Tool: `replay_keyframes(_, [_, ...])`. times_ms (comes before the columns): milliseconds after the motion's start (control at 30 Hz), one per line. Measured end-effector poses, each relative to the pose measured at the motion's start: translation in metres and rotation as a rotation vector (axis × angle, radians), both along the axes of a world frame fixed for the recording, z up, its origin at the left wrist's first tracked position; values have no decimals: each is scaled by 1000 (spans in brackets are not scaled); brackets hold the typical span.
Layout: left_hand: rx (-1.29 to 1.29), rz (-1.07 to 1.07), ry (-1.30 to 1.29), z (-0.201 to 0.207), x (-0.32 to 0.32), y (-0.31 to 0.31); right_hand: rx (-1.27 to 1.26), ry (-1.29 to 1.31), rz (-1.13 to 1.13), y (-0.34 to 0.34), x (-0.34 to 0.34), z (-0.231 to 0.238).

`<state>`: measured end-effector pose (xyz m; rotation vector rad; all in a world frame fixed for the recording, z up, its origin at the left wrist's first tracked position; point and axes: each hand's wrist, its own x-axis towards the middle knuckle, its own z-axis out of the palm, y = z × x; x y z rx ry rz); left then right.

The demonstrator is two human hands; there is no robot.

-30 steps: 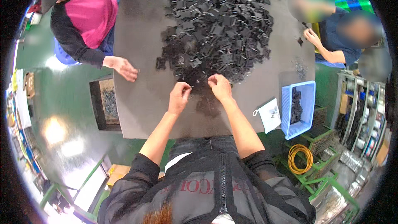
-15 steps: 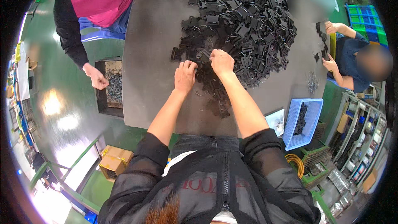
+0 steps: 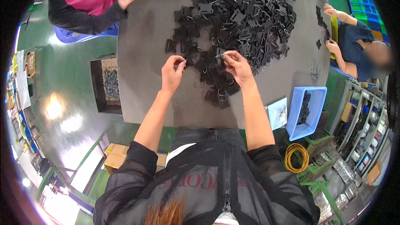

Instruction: The person joins small metal hooks to black plastic components at a workstation. The person picks up individual plastic pieces and metal hooks from the table, fits them together, and then places the assembled units into a blue plastic bin.

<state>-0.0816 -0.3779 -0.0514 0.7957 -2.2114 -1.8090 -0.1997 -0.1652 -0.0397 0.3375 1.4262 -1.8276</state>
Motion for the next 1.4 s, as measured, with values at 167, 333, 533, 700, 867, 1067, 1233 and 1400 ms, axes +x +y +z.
replay_keyframes(167, [-348, -123, -84, -11, 7, -8, -392, -235, -193, 19, 7, -6])
replay_keyframes(333, [-576, -185, -99, -22, -17, 24, -498, -286, -230, 26, 19, -3])
replay_keyframes(533, [-594, -133, -167, -39, -29, 28, 134, -19, 178, 16, 22, -2])
replay_keyframes(700, [-617, -101, 105, 14, -28, 9, 169, -33, 119, 23, 27, 2])
replay_keyframes(867, [-573, -138, 146, 41, -28, 8, 484, 152, 290, 20, 37, 5])
replay_keyframes(1067, [-315, -171, -149, 36, -21, 8, 521, 449, 262, 25, 52, -2])
replay_keyframes(1233, [68, -138, -440, 25, -27, -13, 354, 158, 192, 21, 51, 14])
replay_keyframes(1400, [789, -94, -554, 15, -25, -30, 475, 311, 193, 23, 62, -2])
